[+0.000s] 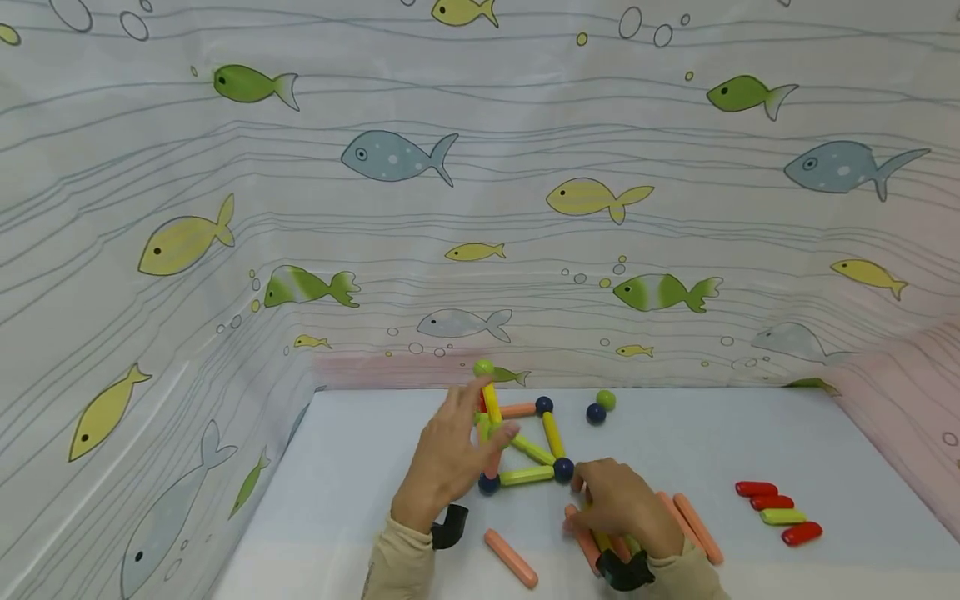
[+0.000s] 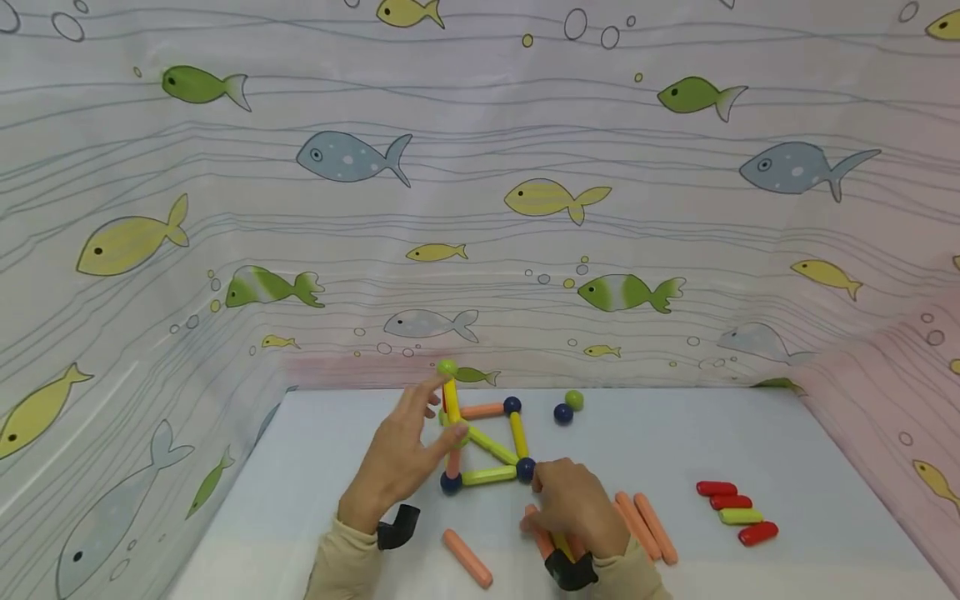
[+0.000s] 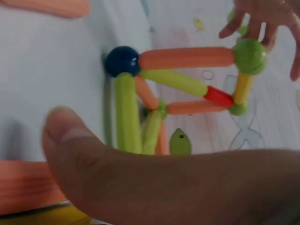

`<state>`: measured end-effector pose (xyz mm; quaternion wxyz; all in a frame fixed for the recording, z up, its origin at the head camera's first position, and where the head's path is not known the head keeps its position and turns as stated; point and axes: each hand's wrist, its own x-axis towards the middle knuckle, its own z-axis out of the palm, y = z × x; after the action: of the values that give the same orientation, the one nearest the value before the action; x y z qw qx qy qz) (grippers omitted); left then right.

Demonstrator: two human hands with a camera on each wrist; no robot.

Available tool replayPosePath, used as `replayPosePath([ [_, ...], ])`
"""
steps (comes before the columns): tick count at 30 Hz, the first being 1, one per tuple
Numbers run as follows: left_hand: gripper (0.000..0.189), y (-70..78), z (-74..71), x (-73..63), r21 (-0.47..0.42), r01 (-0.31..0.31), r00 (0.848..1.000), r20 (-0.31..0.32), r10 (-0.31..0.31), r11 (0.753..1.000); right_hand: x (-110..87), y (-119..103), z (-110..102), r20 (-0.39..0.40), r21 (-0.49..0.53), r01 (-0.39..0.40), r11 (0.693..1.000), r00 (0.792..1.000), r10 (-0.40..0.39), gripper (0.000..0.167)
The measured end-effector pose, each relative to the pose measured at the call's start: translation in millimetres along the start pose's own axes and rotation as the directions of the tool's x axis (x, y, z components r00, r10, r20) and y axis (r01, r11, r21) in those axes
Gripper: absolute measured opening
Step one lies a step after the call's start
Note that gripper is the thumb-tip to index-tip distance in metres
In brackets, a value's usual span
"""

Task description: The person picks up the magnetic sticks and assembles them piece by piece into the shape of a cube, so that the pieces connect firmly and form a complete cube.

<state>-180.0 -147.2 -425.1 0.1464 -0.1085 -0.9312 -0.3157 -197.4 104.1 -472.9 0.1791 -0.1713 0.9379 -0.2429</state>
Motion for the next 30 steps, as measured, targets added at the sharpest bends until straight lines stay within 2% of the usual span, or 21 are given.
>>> replayPosePath([
  [2, 0.067, 7.7, 4.4, -0.1, 0.103, -0.032, 0.998, 0.06, 0.026, 0.994, 0.2, 4, 0, 0.064, -0.012, -0.002, 1.0, 0.998, 0.003, 0.039],
  [4, 0.058, 9.5, 8.7, 0.3, 0.196, -0.053, 0.993, 0.11, 0.032, 0.979, 1.8, 4, 3, 0.113, 0.003, 0.015, 1.0, 0.994, -0.015, 0.04],
  [6, 0.049, 7.0, 11.1, 0.2, 0.234, -0.057, 0.988, 0.15, 0.022, 0.971, 3.1, 4, 7, 0.142, 0.023, 0.044, 0.999, 0.989, -0.047, 0.038],
  [8, 0.041, 2.9, 11.0, 0.2, 0.222, -0.045, 0.983, 0.185, 0.003, 0.974, 4.1, 4, 9, 0.166, 0.051, 0.074, 0.996, 0.983, -0.081, 0.032],
  [11, 0.033, -2.5, 7.7, 1.3, 0.152, -0.035, 0.977, 0.212, 0.002, 0.988, 4.8, 4, 10, 0.184, 0.093, 0.113, 0.989, 0.975, -0.128, 0.025],
  [15, 0.025, -5.6, 3.6, 3.3, 0.1, -0.05, 0.977, 0.213, 0.027, 0.994, 7.9, 7, 10, 0.186, 0.156, 0.14, 0.978, 0.968, -0.168, 0.02],
  [18, 0.024, -6.6, 2.6, 4.6, 0.088, -0.056, 0.975, 0.217, 0.036, 0.995, 12.5, 10, 9, 0.157, 0.243, 0.192, 0.951, 0.959, -0.234, 0.017],
  [20, 0.023, -7.0, 2.2, 4.9, 0.082, -0.055, 0.975, 0.221, 0.036, 0.995, 15.8, 12, 7, 0.114, 0.32, 0.231, 0.919, 0.953, -0.279, 0.019],
  [22, 0.023, -7.6, 2.3, 5.2, 0.077, -0.052, 0.973, 0.228, 0.033, 0.996, 18.9, 13, 3, 0.038, 0.395, 0.272, 0.878, 0.95, -0.311, 0.03],
  [24, 0.023, -8.1, 2.2, 5.4, 0.074, -0.048, 0.972, 0.231, 0.03, 0.996, 20.8, 14, -1, -0.056, 0.478, 0.278, 0.833, 0.956, -0.286, 0.037],
  [26, 0.022, -8.8, 2.0, 5.9, 0.07, -0.045, 0.971, 0.236, 0.028, 0.996, 21.8, 11, -4, -0.149, 0.584, 0.263, 0.768, 0.965, -0.218, 0.041],
  [27, 0.023, -9.2, 1.9, 6.5, 0.066, -0.045, 0.971, 0.239, 0.027, 0.997, 22.0, 9, -6, -0.19, 0.639, 0.253, 0.726, 0.967, -0.169, 0.04],
  [30, 0.023, -10.1, 0.8, 8.3, 0.059, -0.045, 0.968, 0.248, 0.029, 0.997, 24.3, 0, -7, -0.272, 0.763, 0.213, 0.61, 0.962, 0.004, 0.035],
])
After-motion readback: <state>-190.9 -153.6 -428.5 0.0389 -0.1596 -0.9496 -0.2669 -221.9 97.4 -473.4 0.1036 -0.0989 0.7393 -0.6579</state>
